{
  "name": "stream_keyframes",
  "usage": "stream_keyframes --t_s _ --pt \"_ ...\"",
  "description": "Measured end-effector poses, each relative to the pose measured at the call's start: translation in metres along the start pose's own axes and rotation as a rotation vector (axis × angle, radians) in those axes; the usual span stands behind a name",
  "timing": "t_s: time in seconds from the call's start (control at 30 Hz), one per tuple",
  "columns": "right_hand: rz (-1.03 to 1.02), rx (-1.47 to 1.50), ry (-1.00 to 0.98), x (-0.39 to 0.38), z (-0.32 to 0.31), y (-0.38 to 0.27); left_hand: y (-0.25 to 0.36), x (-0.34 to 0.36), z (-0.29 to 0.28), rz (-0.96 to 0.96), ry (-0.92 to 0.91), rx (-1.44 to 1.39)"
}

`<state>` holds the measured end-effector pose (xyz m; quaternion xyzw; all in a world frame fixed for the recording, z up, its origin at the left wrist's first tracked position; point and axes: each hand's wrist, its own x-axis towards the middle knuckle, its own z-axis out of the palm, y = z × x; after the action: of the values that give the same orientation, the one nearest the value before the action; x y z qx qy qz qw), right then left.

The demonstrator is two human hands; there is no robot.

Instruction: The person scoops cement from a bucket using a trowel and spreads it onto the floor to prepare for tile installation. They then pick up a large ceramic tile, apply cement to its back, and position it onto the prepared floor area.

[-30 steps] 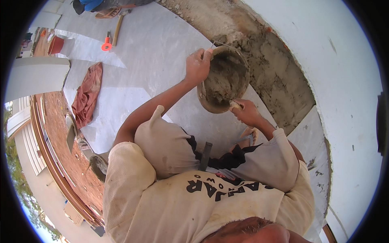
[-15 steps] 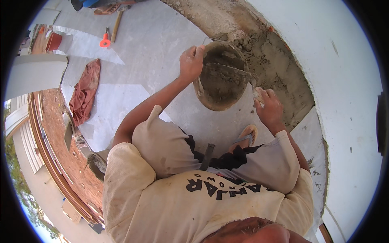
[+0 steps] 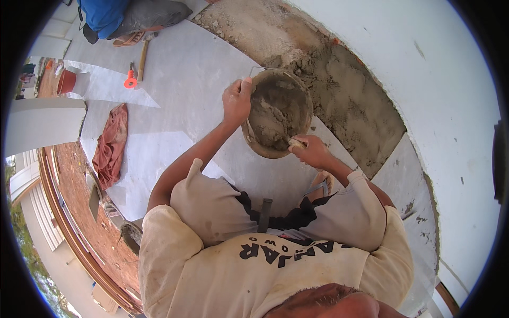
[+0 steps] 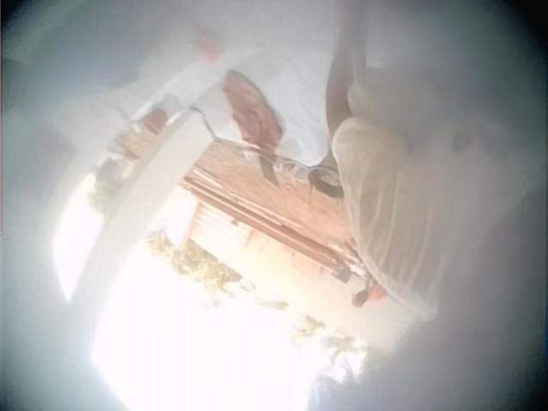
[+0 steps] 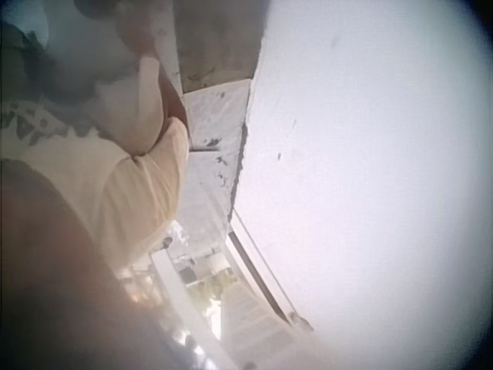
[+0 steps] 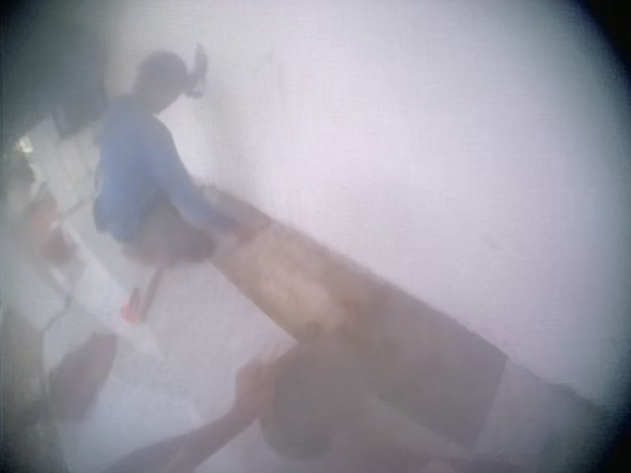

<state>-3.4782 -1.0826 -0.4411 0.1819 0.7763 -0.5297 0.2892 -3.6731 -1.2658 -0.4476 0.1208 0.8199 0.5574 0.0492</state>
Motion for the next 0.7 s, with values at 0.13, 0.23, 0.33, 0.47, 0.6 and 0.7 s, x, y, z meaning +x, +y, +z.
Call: stream_keyframes --t_s 0.13,0.23,0.33,0.47,0.6,0.7 --pt "0.023 0.075 -0.012 -0.014 -0.018 -0.001 0.000 0.001 0.001 -0.035 0.038 -0.012" --pt "0.024 0.100 -0.019 -0.018 -0.029 -0.002 -0.001 0.006 0.004 -0.046 0.031 -0.018" --pt "0.027 0.132 -0.040 -0.027 -0.041 -0.009 0.001 0.002 0.003 -0.110 0.005 -0.116" --pt "-0.031 0.153 -0.134 -0.026 -0.056 0.003 -0.015 0.011 0.001 -0.131 -0.001 -0.167" --pt "-0.014 0.244 0.042 -0.040 -0.071 0.004 -0.030 0.015 -0.014 -0.143 0.019 -0.155" --pt "-0.035 0.253 0.115 -0.046 -0.096 0.000 -0.039 0.015 -0.027 -0.245 0.061 -0.195"
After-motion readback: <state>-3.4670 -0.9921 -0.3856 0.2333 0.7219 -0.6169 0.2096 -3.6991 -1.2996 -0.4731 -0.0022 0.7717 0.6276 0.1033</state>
